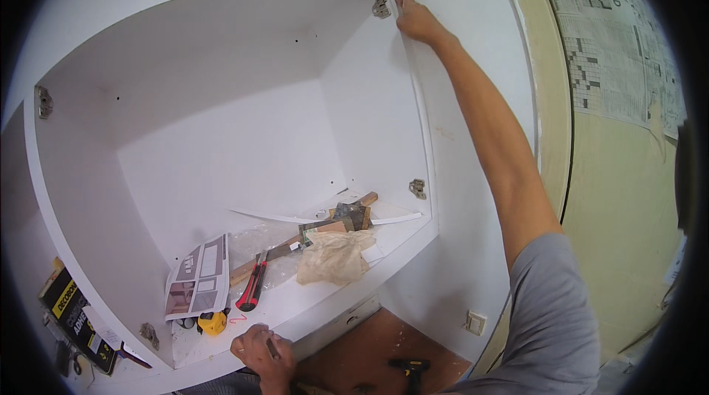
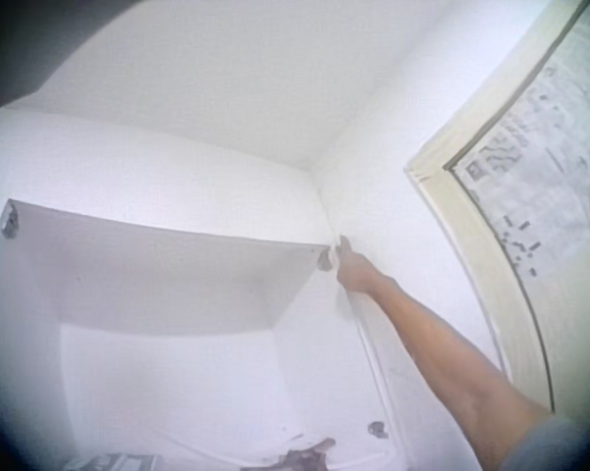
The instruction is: The person installs a white trim strip along the edge of a wall-mounted cabinet. They position the strip, wipe the surface with a cloth, and use a utility knife to trim the excess material flush with the cabinet edge.
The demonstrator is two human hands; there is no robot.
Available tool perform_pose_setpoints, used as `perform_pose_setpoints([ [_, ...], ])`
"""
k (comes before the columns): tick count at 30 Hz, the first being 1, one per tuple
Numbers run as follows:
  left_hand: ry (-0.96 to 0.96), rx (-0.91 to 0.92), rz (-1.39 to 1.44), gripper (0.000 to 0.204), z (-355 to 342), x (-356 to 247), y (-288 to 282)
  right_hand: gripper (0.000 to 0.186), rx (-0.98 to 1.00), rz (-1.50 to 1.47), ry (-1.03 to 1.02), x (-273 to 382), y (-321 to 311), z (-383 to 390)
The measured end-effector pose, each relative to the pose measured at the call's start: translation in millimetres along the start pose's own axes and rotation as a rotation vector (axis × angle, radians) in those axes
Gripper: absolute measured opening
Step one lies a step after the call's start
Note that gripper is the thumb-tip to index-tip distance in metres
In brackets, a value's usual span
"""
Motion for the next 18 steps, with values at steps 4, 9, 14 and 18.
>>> perform_pose_setpoints([
  [4, -0.012, 0.001, -0.044, 0.019, -0.9, -4.0, -1.3, 0.078, -0.071, 0.122, 0.003, 10.0, 26.0, 25.7],
  [9, -0.004, 0.001, -0.062, 0.02, 1.5, -1.5, 0.3, 0.058, -0.153, 0.274, -0.084, 9.5, 34.6, 39.8],
  [14, 0.002, 0.01, -0.074, 0.022, -0.9, -8.3, 2.7, 0.055, -0.136, 0.36, -0.066, 1.7, 36.7, 39.0],
  [18, 0.011, 0.02, -0.098, 0.024, -2.1, -9.3, 1.1, 0.054, -0.146, 0.381, -0.088, 6.5, 34.8, 46.9],
])
Point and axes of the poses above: each hand's wrist, its own z-axis away from the middle knuckle, its own y-axis out of the palm, x = y × z, the point moved 4 cm from there along -z, towards the middle knuckle, and after that the axes turned 7 degrees about x, right-handed, at the moved point
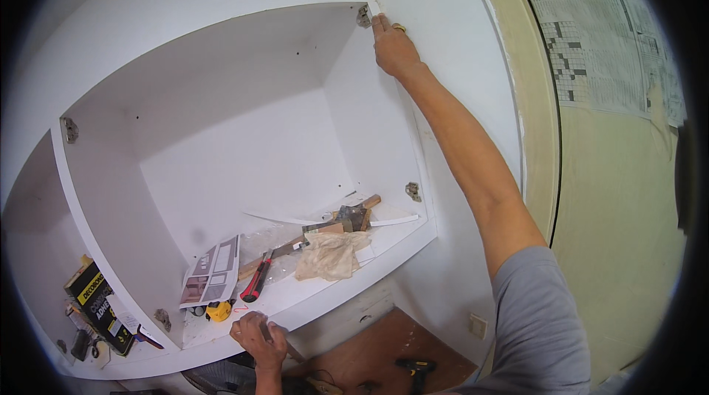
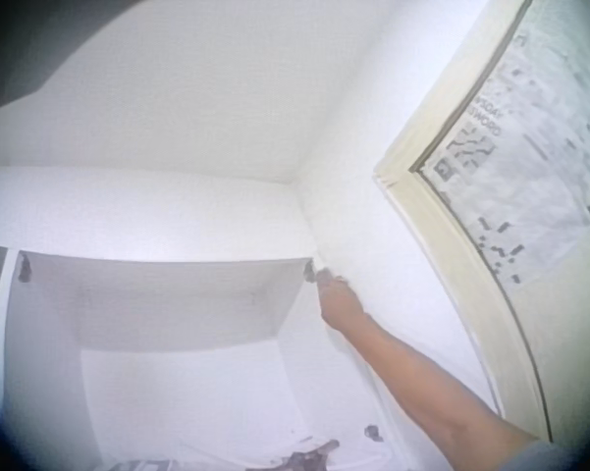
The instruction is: The person installs a white trim strip along the edge of a wall-mounted cabinet. They position the strip, wipe the surface with a cloth, and use a utility knife to trim the excess material flush with the cabinet edge.
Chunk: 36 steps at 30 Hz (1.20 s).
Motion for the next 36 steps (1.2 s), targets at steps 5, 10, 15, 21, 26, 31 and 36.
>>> perform_pose_setpoints([
  [5, -0.039, 0.036, -0.007, 0.023, -7.4, -11.0, -1.5, 0.066, 0.008, -0.047, 0.018, -3.9, 1.1, 7.4],
  [10, -0.04, 0.182, -0.001, 0.015, -70.9, -17.0, -13.6, 0.064, -0.021, 0.015, 0.0, 13.6, 3.3, 34.4],
  [15, 0.442, 0.162, 0.35, 0.033, -287.4, -130.5, 23.6, 0.056, -0.058, 0.224, -0.073, -8.8, 17.2, 73.3],
  [21, 0.715, -0.016, 0.048, 0.055, -493.9, -228.2, 66.4, 0.06, -0.119, 0.226, -0.103, 11.3, 12.5, 68.8],
  [26, 0.433, 0.137, 0.226, 0.04, -501.6, -287.1, 91.9, 0.062, -0.16, 0.203, -0.122, -5.7, 17.5, 72.5],
  [31, 0.469, 0.265, -0.11, 0.029, -465.2, -262.8, 95.4, 0.061, -0.152, 0.217, -0.119, -0.8, 16.4, 72.5],
  [36, 0.476, 0.279, -0.204, 0.031, -447.5, -184.7, 80.0, 0.061, -0.064, 0.26, -0.088, 7.5, 10.7, 70.0],
])
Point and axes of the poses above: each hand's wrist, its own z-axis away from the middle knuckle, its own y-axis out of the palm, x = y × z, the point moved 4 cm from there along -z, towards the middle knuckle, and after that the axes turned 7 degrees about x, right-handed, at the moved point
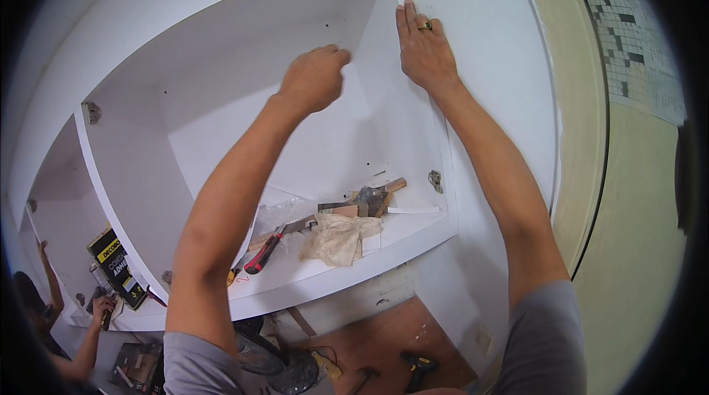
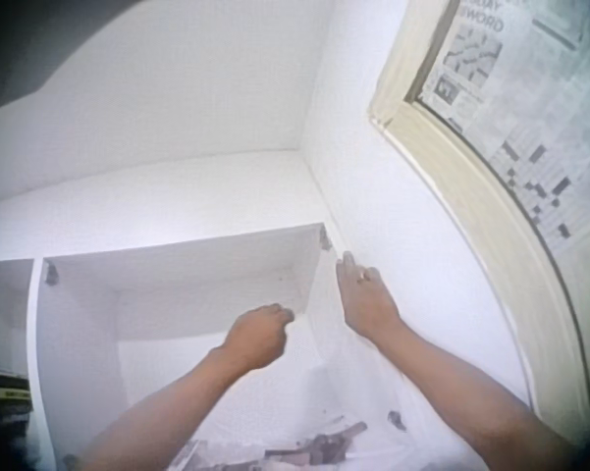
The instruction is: The person installs a white trim strip along the edge of a wall-mounted cabinet. They position the strip, wipe the surface with a cloth, and use a utility knife to trim the excess material flush with the cabinet edge.
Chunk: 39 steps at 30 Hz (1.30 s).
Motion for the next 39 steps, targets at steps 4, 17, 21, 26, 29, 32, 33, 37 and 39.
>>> perform_pose_setpoints([
  [4, -0.013, 0.069, -0.084, 0.031, 31.7, 42.9, -8.9, 0.061, -0.018, -0.005, -0.005, -0.4, -1.0, -1.1],
  [17, -0.055, 0.109, -0.064, 0.037, 102.3, 95.2, -62.3, 0.063, 0.031, 0.023, -0.018, 6.0, 16.4, 10.7],
  [21, -0.1, 0.173, -0.07, 0.036, 113.4, 102.5, -87.3, 0.064, -0.013, 0.025, -0.008, -2.9, 4.0, -0.8],
  [26, -0.11, 0.24, -0.047, 0.037, 138.5, 118.3, -75.8, 0.068, 0.029, 0.035, 0.002, 0.4, 9.5, -1.8],
  [29, -0.136, 0.232, -0.043, 0.037, 151.3, 125.0, -78.6, 0.073, 0.054, 0.0, 0.028, 0.6, 4.3, -2.8],
  [32, -0.179, 0.268, -0.027, 0.038, 162.3, 131.3, -89.2, 0.073, 0.06, -0.066, 0.052, 1.7, -3.9, 0.4],
  [33, -0.162, 0.253, -0.033, 0.038, 165.9, 134.5, -91.4, 0.073, 0.062, -0.091, 0.06, 0.2, -6.4, 3.6],
  [37, -0.176, 0.224, -0.026, 0.041, 184.2, 140.3, -102.3, 0.074, 0.061, -0.023, 0.072, 6.8, -10.8, 30.9],
  [39, -0.182, 0.194, -0.013, 0.044, 191.7, 142.6, -114.4, 0.076, 0.077, -0.007, 0.067, 10.9, -14.7, 37.5],
])
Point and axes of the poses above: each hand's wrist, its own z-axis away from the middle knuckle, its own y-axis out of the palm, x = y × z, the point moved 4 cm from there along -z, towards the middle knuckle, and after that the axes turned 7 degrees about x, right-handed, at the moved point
